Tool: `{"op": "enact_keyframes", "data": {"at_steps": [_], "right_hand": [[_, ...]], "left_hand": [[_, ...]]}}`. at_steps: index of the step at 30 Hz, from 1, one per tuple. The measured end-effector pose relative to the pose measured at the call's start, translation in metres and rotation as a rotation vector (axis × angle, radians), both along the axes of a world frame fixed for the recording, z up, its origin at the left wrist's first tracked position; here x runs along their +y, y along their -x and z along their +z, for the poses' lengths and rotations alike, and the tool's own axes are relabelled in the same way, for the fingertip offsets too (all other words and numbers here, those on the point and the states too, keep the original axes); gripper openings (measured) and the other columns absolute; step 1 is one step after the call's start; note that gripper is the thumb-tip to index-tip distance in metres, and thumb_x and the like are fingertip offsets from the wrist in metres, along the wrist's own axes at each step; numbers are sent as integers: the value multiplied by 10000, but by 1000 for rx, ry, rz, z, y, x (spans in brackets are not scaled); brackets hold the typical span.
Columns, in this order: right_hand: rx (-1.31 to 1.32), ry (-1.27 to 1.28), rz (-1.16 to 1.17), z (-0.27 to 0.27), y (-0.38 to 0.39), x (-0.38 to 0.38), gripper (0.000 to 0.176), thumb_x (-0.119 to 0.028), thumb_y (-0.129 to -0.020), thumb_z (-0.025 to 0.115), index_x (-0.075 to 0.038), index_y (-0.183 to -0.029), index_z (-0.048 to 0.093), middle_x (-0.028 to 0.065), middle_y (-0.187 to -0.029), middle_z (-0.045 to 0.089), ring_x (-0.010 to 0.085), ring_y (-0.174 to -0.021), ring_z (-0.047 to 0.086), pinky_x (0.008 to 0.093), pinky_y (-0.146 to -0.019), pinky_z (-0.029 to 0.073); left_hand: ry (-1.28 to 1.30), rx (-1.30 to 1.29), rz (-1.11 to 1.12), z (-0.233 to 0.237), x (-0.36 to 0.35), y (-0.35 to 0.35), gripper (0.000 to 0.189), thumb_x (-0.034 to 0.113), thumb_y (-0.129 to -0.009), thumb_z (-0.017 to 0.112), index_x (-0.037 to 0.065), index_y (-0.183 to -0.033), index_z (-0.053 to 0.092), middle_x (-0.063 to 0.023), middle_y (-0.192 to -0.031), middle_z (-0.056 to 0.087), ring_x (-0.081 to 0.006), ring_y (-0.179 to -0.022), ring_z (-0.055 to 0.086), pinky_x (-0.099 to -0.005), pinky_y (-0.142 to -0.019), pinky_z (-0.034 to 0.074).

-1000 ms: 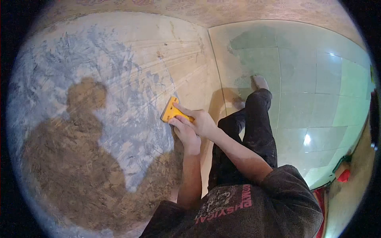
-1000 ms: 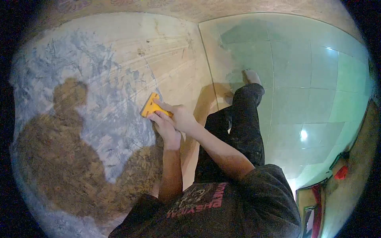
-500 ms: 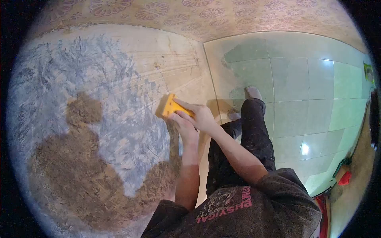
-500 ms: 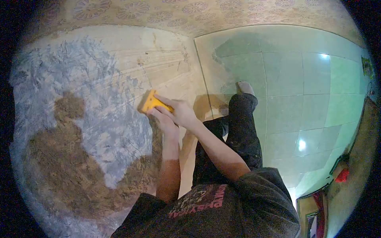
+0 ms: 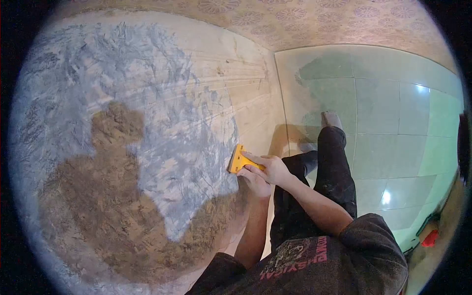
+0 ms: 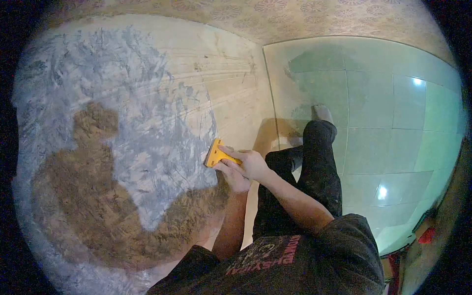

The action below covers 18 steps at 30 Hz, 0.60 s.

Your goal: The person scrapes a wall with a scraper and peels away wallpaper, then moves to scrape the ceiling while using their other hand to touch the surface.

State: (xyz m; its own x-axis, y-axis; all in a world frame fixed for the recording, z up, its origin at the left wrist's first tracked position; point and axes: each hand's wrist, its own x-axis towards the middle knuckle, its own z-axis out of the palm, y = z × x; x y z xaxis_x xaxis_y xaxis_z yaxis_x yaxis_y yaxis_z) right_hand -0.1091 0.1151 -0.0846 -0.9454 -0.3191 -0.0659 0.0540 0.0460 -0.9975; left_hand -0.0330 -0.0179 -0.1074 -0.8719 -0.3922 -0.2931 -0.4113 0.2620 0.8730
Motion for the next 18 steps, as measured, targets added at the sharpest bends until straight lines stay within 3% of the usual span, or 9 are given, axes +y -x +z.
{"op": "enact_keyframes", "data": {"at_steps": [1,3,4,6,10,13,15,16,18], "right_hand": [[1,-4,3,0,1,0,481,-339,-924,644,-223,-1385,568,163,-770,662,347,-662,659,395,-628,531],[-50,-2,47,2,6,2,487,-339,-927,642,-218,-1392,560,167,-775,661,353,-659,656,398,-628,530],[-52,-7,48,2,8,3,487,-339,-927,642,-218,-1392,560,167,-775,661,353,-659,656,398,-628,530],[-70,-54,112,3,12,4,491,-331,-929,642,-209,-1396,554,167,-769,656,359,-668,659,402,-623,527],[-36,27,43,-1,14,-2,490,-322,-929,643,-214,-1398,551,181,-829,681,358,-710,678,392,-648,542],[-75,68,6,6,30,-4,498,-318,-924,654,-208,-1398,549,203,-910,704,358,-775,698,378,-693,561],[-160,47,48,14,44,3,508,-313,-916,671,-210,-1397,548,214,-971,706,352,-830,708,369,-741,570],[-159,45,47,13,48,3,508,-313,-916,671,-210,-1397,548,214,-971,706,352,-830,708,369,-741,570],[-157,49,36,11,51,2,503,-319,-917,672,-218,-1395,550,206,-950,711,353,-820,711,370,-743,570]], "left_hand": [[-4,1,3,-5,-1,-2,425,300,-1032,495,-4,-1266,313,-202,-1148,491,-336,-1091,506,-436,-984,391],[-562,100,310,-10,6,2,613,215,-918,671,-39,-1282,249,-224,-1171,458,-355,-1097,500,-446,-979,397],[-566,97,312,0,14,6,613,215,-918,671,-39,-1282,249,-224,-1171,458,-355,-1097,500,-446,-979,397],[708,53,-358,19,21,14,678,357,-1004,503,-44,-1445,180,-216,-1364,424,-336,-1266,440,-450,-1099,317],[960,-122,-486,21,16,20,733,373,-983,531,-64,-1446,168,-229,-1400,387,-337,-1290,422,-459,-1107,306],[863,47,-363,31,26,39,721,489,-1026,404,-23,-1471,159,-201,-1421,370,-316,-1308,409,-443,-1116,308],[-105,-77,126,19,16,45,794,664,-997,219,47,-1496,181,-145,-1437,375,-279,-1307,410,-414,-1114,329],[-106,-75,125,34,31,63,794,664,-997,219,47,-1496,181,-145,-1437,375,-279,-1307,410,-414,-1114,329],[-460,-189,533,86,74,107,898,778,-908,100,120,-1509,214,-96,-1449,373,-245,-1313,408,-390,-1095,362]]}}
